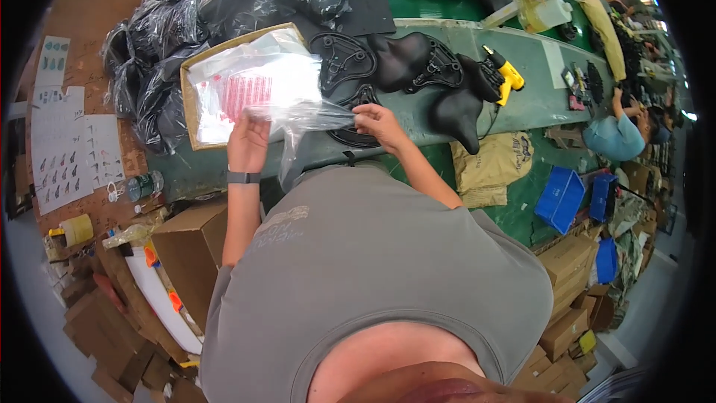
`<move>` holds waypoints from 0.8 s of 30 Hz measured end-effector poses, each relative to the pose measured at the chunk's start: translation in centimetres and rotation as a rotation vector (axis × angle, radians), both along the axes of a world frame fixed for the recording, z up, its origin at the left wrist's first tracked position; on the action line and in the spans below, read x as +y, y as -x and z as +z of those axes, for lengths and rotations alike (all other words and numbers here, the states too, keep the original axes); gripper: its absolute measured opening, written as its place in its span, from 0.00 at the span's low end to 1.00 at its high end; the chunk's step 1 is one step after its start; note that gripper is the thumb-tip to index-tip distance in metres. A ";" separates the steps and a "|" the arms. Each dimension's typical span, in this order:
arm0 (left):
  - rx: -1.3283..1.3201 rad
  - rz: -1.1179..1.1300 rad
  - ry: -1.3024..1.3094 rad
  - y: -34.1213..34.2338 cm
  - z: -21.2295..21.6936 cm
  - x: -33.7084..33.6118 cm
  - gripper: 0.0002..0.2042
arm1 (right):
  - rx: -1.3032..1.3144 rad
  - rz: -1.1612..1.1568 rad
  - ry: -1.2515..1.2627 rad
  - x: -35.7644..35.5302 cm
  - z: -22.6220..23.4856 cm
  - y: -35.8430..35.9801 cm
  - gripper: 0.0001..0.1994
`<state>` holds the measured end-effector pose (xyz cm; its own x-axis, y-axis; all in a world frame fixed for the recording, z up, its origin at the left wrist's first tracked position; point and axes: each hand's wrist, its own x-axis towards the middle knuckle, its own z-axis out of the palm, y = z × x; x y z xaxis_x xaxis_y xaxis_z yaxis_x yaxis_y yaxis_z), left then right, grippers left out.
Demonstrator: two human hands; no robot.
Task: Assembling and taping a cardboard box, then individually bagging and packing bicycle seats.
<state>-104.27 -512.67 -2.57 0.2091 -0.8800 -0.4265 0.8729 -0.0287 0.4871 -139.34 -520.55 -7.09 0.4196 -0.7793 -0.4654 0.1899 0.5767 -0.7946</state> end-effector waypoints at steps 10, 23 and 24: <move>-0.417 0.269 -0.087 0.9 9.6 8.5 0.09 | 0.986 0.230 0.177 -9.2 -19.8 3.7 0.43; -0.793 0.302 -0.421 -1.6 5.2 6.9 0.19 | 0.732 0.003 0.167 -7.8 -13.5 0.4 0.40; -0.790 0.289 -0.351 -2.7 4.8 6.7 0.18 | 0.847 -0.023 0.325 -6.4 -9.5 0.4 0.40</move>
